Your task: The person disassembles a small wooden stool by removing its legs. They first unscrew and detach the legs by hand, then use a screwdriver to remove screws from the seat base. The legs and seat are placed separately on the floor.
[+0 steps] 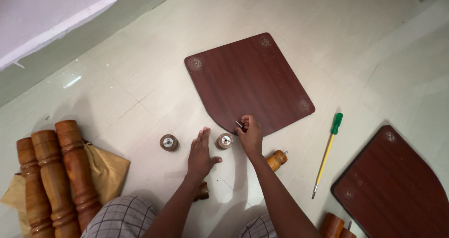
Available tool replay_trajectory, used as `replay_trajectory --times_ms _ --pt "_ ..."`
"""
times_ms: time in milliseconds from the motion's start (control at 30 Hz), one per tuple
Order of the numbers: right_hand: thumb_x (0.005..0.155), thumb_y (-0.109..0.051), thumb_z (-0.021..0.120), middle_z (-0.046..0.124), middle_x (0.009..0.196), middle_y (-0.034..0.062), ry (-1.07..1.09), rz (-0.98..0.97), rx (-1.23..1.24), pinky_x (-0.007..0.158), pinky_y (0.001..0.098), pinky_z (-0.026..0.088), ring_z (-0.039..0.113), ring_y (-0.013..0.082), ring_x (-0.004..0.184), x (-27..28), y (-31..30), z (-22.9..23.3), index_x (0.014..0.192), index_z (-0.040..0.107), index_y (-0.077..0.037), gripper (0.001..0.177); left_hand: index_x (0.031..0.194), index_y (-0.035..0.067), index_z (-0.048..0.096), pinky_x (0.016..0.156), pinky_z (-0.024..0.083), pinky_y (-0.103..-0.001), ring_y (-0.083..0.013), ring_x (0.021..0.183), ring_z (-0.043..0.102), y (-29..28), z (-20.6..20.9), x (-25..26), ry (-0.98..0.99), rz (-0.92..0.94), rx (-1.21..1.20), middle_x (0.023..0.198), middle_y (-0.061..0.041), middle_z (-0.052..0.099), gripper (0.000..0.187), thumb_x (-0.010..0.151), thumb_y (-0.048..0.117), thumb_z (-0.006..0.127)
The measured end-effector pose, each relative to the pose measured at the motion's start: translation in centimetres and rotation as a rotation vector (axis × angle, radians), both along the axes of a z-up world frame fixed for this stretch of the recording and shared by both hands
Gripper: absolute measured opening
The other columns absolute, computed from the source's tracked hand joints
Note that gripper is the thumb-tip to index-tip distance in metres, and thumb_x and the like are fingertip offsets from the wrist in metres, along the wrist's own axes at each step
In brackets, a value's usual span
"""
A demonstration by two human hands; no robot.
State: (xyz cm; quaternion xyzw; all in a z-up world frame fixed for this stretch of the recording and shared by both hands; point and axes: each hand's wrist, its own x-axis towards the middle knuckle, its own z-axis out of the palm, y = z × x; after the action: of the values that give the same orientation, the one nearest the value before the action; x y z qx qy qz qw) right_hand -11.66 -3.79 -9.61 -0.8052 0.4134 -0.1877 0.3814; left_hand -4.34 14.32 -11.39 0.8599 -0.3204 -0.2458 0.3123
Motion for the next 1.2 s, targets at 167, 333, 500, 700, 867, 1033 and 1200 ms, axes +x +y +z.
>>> replay_trajectory --times_ms 167,333,500,700,867,1033,1200 --pt "0.085 -0.006 0.075 0.060 0.128 0.0141 -0.120 0.079 -0.023 0.090 0.0330 0.060 0.069 0.0250 0.108 -3.7 -0.7 0.3 0.110 0.068 -0.005 0.026 0.160 0.007 0.015 0.124 0.018 -0.042 -0.0314 0.156 0.017 2.8 1.0 0.2 0.127 -0.143 -0.113 0.168 -0.017 0.018 0.099 0.081 0.008 0.075" --pt "0.088 -0.008 0.072 0.063 0.126 0.0136 -0.002 -0.020 -0.050 0.088 0.0345 0.061 0.066 0.0250 0.112 -17.5 -1.7 1.8 0.114 0.069 -0.005 0.026 0.131 0.019 0.066 0.109 0.048 -0.036 -0.0240 0.127 0.063 11.8 2.7 3.8 0.318 -0.458 0.224 0.135 -0.007 0.068 0.046 0.089 0.037 0.074" --pt "0.080 -0.010 0.078 0.055 0.145 0.0084 0.544 0.141 -0.118 0.109 0.0378 0.049 0.056 0.0269 0.131 -32.0 0.2 -1.4 0.135 0.056 -0.015 0.060 0.128 0.014 0.068 0.107 0.054 -0.038 -0.0265 0.118 0.067 17.3 2.1 10.2 0.014 -0.057 0.532 0.131 -0.010 0.072 0.053 0.085 0.043 0.076" --pt "0.080 -0.002 0.071 0.009 0.157 0.0366 0.636 0.614 -0.436 0.117 0.0491 0.028 0.018 0.0531 0.149 -35.9 1.7 -8.2 0.154 0.001 0.004 0.102 0.151 -0.013 0.009 0.122 0.027 -0.058 -0.0564 0.150 0.014 16.8 -1.8 12.9 -0.369 -0.507 0.752 0.156 -0.042 0.012 0.140 0.067 0.059 0.095" --pt "0.087 0.007 0.062 0.001 0.170 0.0242 0.909 0.464 -0.098 0.114 0.0407 0.043 0.014 0.0440 0.153 -34.3 2.2 -5.8 0.162 -0.009 -0.014 0.105 0.155 -0.004 -0.003 0.122 0.031 -0.056 -0.0664 0.146 0.010 17.0 -2.0 12.5 -0.354 -0.408 0.680 0.160 -0.043 0.003 0.149 0.060 0.050 0.098" --pt "0.069 -0.006 0.090 -0.008 0.169 0.0249 1.125 0.463 0.043 0.114 0.0351 0.046 0.011 0.0427 0.156 -31.4 3.1 -2.4 0.158 -0.019 -0.012 0.140 0.156 -0.004 -0.002 0.122 0.034 -0.056 -0.0669 0.146 0.016 17.3 -2.2 12.4 -0.406 -0.403 0.686 0.159 -0.043 0.008 0.148 0.060 0.050 0.098" --pt "0.060 -0.023 0.103 -0.009 0.164 0.0352 1.201 0.512 0.016 0.112 0.0378 0.047 0.012 0.0497 0.153 -30.5 2.9 -1.7 0.156 -0.022 -0.002 0.159 0.155 -0.004 -0.004 0.121 0.032 -0.058 -0.0686 0.144 0.012 16.6 -2.7 13.3 -0.352 -0.421 0.703 0.159 -0.043 0.005 0.150 0.060 0.048 0.101"
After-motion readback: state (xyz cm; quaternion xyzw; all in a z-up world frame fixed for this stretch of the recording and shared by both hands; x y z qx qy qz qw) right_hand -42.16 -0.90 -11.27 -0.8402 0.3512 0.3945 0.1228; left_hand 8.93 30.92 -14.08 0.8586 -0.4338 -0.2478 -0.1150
